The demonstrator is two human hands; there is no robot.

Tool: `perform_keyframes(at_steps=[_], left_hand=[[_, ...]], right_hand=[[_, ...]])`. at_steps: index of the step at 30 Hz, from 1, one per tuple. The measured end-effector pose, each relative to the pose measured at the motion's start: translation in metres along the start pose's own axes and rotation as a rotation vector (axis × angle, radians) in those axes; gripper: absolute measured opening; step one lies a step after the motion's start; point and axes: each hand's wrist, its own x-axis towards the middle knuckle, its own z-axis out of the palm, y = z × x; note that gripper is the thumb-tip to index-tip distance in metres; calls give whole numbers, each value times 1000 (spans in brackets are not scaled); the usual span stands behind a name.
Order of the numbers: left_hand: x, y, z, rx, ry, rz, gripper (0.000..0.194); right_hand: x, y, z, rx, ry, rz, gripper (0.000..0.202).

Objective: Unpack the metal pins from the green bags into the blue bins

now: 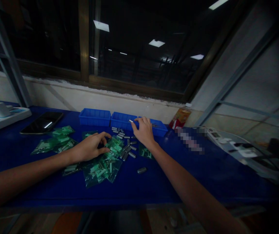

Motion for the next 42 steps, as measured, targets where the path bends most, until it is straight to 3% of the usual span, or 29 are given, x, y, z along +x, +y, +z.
perform_keyframes(at_steps=[3, 7, 11, 14, 16, 19, 23, 28, 33, 37, 40, 42], left_hand=[[4, -1, -4, -104, 53, -53, 35], [8, -6, -13, -206, 271, -58, 26], [5, -2, -17, -122, 462, 0, 20], [0, 5, -16, 39, 432, 203, 12], [-3, 9, -14, 108, 340, 333, 13], [-4, 10, -11, 122, 244, 382, 17], [-1, 7, -12, 6, 216, 188, 21], [4, 5, -13, -478, 205, -146, 43], [7, 8, -8, -802, 171, -234, 28], [7, 6, -8, -722, 290, -135, 21], [3, 5, -13, -361, 413, 65, 15], [-1, 5, -16, -91, 422, 242, 8]], right_hand=[[-2, -15, -9, 94, -60, -53, 23], [-7, -39, -20, 343, -187, -78, 23], [-12, -65, -28, 831, -346, 156, 33], [-14, -80, -31, 1158, -456, 369, 36], [-15, -84, -32, 1226, -425, 423, 27], [-16, -84, -32, 1177, -290, 370, 26], [-17, -81, -34, 983, -152, 151, 22], [-22, -79, -41, 666, -66, -290, 19], [-24, -77, -42, 502, -77, -425, 24], [-25, -81, -44, 525, -96, -402, 20], [-23, -87, -45, 676, -142, -184, 23], [-21, -88, -43, 815, -253, 12, 31]])
